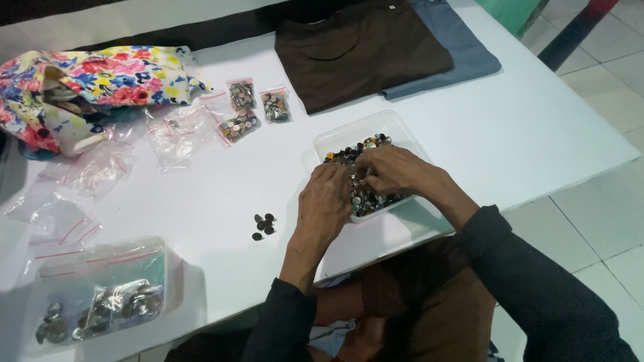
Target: Sorting small black buttons from a container and placing them on a table
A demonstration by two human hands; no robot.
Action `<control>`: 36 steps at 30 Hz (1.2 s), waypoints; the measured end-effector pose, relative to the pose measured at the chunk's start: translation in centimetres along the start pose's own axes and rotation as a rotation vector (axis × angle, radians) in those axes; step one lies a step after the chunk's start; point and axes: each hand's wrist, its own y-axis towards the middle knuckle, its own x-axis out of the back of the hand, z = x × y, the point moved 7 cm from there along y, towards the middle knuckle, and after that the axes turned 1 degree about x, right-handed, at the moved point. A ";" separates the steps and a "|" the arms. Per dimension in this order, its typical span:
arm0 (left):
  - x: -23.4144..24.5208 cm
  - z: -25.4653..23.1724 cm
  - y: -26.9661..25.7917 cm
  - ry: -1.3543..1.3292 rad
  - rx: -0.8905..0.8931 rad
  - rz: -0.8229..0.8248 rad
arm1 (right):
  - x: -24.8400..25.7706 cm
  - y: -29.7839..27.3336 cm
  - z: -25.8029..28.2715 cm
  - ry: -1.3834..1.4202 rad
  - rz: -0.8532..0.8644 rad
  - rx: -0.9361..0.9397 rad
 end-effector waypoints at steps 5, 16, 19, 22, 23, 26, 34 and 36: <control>1.4 -1.2 0.0 -0.025 -0.006 0.003 | -0.2 -0.1 0.7 -0.074 -0.024 0.064; 2.6 -1.9 0.2 -0.122 -0.003 -0.035 | 3.3 -2.4 -0.8 0.507 -0.144 0.032; 2.6 -1.6 0.1 -0.140 0.019 -0.060 | 2.0 -1.5 -1.0 0.687 -0.119 0.087; 2.4 -1.2 0.0 -0.155 0.041 -0.087 | 0.8 -1.0 -0.9 0.836 -0.092 0.123; 2.3 -1.1 -0.1 -0.149 0.044 -0.086 | 0.5 -1.1 -0.8 0.904 -0.054 0.123; 2.4 -1.4 -0.3 -0.165 0.037 -0.120 | 0.8 -1.8 -0.2 0.939 -0.031 0.099; 1.5 -0.6 -0.2 -0.167 0.035 -0.198 | 0.9 -1.1 0.8 0.202 -0.054 -0.006; 1.6 -0.6 -0.2 -0.148 0.038 -0.210 | -1.5 1.0 0.3 -0.017 -0.139 0.209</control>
